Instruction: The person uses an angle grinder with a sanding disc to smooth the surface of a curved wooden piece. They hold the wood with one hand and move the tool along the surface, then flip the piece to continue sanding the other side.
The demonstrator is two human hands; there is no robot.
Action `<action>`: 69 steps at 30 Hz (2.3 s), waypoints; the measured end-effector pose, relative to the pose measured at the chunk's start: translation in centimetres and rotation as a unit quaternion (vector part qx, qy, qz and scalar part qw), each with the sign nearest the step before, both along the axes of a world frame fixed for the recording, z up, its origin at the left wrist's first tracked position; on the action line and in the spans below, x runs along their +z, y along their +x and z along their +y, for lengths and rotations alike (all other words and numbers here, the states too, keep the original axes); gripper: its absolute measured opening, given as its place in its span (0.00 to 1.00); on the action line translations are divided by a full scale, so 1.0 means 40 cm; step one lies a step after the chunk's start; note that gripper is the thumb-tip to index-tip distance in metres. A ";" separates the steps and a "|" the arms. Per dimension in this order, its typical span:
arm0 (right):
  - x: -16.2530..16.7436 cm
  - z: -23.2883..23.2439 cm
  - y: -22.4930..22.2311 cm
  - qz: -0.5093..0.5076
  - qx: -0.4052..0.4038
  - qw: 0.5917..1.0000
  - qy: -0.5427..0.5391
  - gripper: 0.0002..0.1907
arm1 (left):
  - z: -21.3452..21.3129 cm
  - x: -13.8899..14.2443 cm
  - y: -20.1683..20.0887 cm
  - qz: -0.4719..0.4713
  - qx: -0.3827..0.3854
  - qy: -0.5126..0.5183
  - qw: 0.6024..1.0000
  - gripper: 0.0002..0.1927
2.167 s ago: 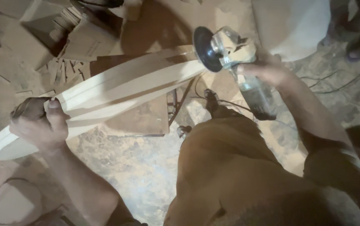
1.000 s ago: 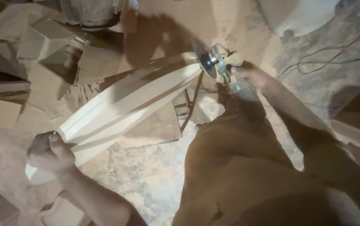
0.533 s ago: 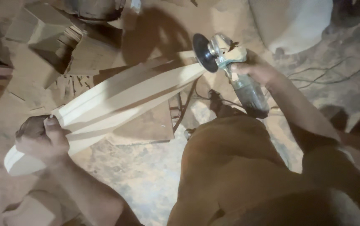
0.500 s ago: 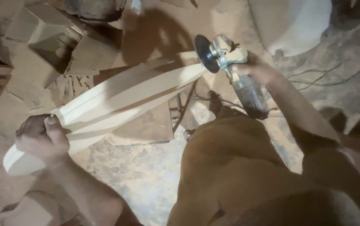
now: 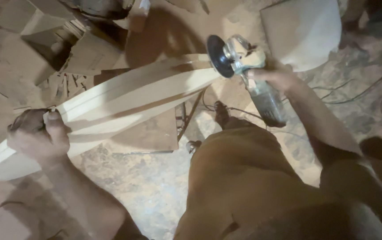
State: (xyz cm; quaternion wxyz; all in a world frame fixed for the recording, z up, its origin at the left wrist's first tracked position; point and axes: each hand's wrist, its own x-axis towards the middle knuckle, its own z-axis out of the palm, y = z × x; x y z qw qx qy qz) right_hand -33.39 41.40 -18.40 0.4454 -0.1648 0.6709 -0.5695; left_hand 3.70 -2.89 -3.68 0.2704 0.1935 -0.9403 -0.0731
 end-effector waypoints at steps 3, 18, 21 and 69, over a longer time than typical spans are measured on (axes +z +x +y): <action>0.023 0.003 0.012 -0.003 -0.011 1.000 -0.001 0.54 | -0.004 -0.001 0.002 -0.003 -0.005 -0.028 1.000 0.31; 0.049 -0.006 0.021 0.019 0.030 0.998 -0.044 0.46 | 0.002 -0.017 0.003 0.002 0.028 -0.015 1.000 0.30; 0.059 -0.009 0.023 0.012 0.044 0.997 -0.063 0.45 | -0.006 -0.031 0.005 -0.008 0.033 -0.055 0.998 0.30; 0.060 -0.010 0.018 0.059 0.063 0.995 -0.045 0.47 | -0.012 -0.068 -0.003 0.041 0.023 -0.052 0.998 0.28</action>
